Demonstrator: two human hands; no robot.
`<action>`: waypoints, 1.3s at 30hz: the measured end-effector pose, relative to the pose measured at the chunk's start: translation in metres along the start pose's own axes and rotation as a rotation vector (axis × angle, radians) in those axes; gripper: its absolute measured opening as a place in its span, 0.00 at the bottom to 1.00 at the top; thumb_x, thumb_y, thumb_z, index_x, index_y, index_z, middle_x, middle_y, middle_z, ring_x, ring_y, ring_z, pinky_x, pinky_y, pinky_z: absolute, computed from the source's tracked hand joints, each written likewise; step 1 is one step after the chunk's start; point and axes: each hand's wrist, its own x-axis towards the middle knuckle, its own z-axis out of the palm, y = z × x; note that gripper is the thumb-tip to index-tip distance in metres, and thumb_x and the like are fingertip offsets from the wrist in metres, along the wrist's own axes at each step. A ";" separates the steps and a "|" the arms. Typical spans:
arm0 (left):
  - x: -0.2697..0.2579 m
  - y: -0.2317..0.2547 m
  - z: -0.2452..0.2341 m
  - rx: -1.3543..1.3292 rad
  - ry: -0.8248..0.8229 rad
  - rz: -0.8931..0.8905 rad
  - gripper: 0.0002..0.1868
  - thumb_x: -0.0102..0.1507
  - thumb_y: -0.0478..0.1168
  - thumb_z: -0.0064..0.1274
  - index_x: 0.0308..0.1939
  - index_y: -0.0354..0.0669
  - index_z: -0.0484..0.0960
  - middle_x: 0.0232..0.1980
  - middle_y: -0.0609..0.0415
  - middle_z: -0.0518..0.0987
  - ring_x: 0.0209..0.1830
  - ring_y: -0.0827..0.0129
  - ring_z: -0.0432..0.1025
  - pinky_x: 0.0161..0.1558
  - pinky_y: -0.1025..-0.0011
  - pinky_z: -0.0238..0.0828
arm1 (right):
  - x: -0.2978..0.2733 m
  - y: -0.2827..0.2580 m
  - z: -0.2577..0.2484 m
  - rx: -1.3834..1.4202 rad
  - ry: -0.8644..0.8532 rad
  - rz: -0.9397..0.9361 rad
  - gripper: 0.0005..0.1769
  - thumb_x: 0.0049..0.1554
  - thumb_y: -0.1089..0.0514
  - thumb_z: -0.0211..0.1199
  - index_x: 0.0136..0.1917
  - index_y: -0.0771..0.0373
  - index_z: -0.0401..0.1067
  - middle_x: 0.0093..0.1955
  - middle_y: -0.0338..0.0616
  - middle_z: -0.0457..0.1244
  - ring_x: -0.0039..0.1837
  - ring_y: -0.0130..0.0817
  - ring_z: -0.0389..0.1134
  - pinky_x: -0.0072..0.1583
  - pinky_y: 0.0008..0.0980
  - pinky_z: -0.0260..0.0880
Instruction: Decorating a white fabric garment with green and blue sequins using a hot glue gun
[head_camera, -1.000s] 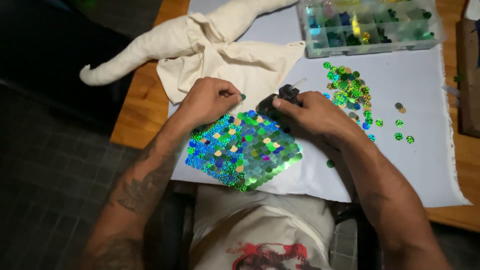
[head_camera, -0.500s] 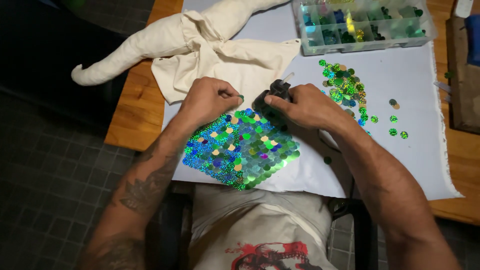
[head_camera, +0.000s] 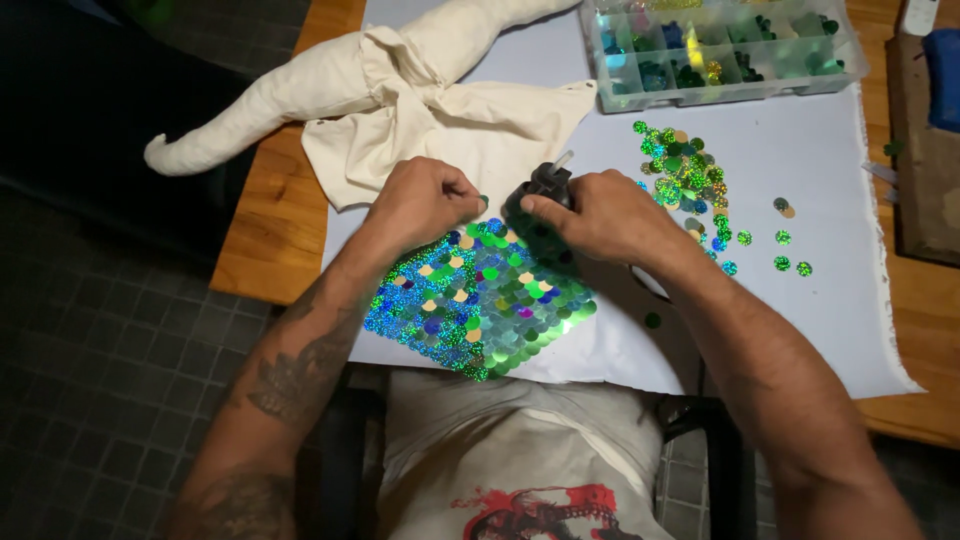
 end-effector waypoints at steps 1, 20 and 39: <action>0.002 -0.002 0.002 0.008 -0.005 0.003 0.05 0.58 0.38 0.64 0.37 0.46 0.91 0.28 0.52 0.84 0.31 0.62 0.79 0.39 0.65 0.75 | 0.000 0.001 0.000 0.031 0.006 0.015 0.42 0.59 0.23 0.53 0.42 0.66 0.80 0.41 0.64 0.69 0.54 0.62 0.73 0.54 0.50 0.71; 0.017 0.016 0.024 0.148 -0.089 -0.191 0.11 0.47 0.45 0.68 0.33 0.57 0.91 0.31 0.57 0.85 0.42 0.57 0.81 0.47 0.60 0.77 | 0.000 0.063 0.010 0.859 0.119 -0.048 0.32 0.67 0.42 0.60 0.34 0.72 0.71 0.21 0.47 0.53 0.17 0.29 0.49 0.18 0.30 0.51; -0.013 -0.003 0.014 0.088 0.054 0.447 0.06 0.66 0.39 0.58 0.42 0.40 0.81 0.34 0.42 0.77 0.39 0.47 0.74 0.46 0.54 0.69 | 0.001 0.077 0.015 0.764 0.221 -0.051 0.31 0.67 0.39 0.60 0.34 0.67 0.72 0.23 0.48 0.56 0.20 0.33 0.53 0.22 0.33 0.53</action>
